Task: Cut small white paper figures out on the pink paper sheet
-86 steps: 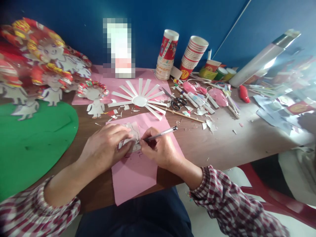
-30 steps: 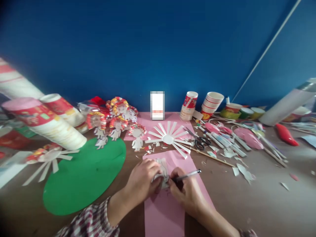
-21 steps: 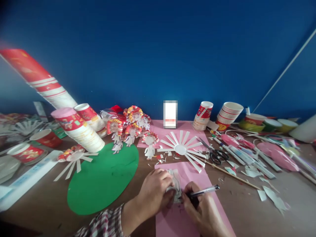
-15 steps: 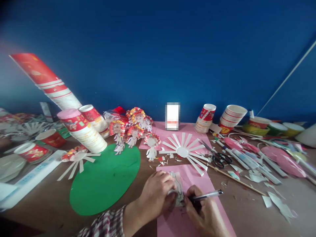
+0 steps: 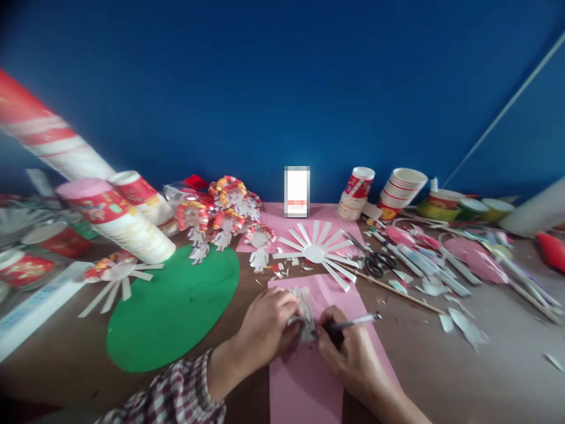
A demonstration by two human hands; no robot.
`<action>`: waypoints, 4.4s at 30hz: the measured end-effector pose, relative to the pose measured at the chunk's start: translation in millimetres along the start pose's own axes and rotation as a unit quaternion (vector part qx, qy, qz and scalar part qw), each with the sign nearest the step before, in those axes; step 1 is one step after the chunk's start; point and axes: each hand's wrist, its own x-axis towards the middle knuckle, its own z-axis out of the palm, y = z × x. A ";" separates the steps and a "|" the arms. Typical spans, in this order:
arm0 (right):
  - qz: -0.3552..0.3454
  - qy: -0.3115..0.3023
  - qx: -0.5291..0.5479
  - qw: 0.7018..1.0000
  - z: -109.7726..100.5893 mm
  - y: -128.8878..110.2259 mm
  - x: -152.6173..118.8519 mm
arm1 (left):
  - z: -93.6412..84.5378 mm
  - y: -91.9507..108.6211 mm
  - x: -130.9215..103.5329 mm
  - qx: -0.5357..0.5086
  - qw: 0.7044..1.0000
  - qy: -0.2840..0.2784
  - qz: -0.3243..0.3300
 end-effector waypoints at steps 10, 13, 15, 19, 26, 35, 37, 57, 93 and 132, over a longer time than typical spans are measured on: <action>0.053 -0.002 0.035 0.998 -2.9 -0.1 0.6 | 4.8 -4.7 1.5 0.004 0.999 0.021 0.041; 0.047 -0.006 0.051 0.998 -3.6 -2.9 0.4 | 4.7 -4.3 1.4 0.017 0.998 0.032 0.046; 0.043 -0.009 0.051 0.998 -3.6 -4.4 0.6 | 4.8 -4.3 1.6 0.020 0.998 0.034 0.051; 0.030 -0.005 0.049 0.998 -2.5 -3.9 1.0 | 5.7 -4.8 2.2 0.023 0.998 0.035 0.051; -0.005 0.001 0.021 1.000 -1.2 -1.2 1.4 | 8.8 -7.3 2.5 0.019 0.997 0.044 0.057; -0.020 0.001 0.009 1.000 -0.3 0.8 1.4 | 7.8 -7.4 3.1 0.020 0.998 0.027 0.052; -0.019 0.001 0.009 1.000 -0.1 1.0 1.6 | 7.3 -7.2 3.3 0.020 0.998 0.025 0.050; -0.039 -0.004 0.024 0.999 1.3 6.0 0.1 | 8.2 -7.6 2.8 0.021 0.998 0.025 0.050; -0.008 0.000 0.043 0.999 0.8 4.9 1.0 | 8.6 -7.6 2.6 0.023 0.998 0.034 0.055; 0.026 -0.007 0.078 0.997 -0.3 2.0 1.5 | 8.1 -7.3 3.0 0.012 0.998 0.026 0.048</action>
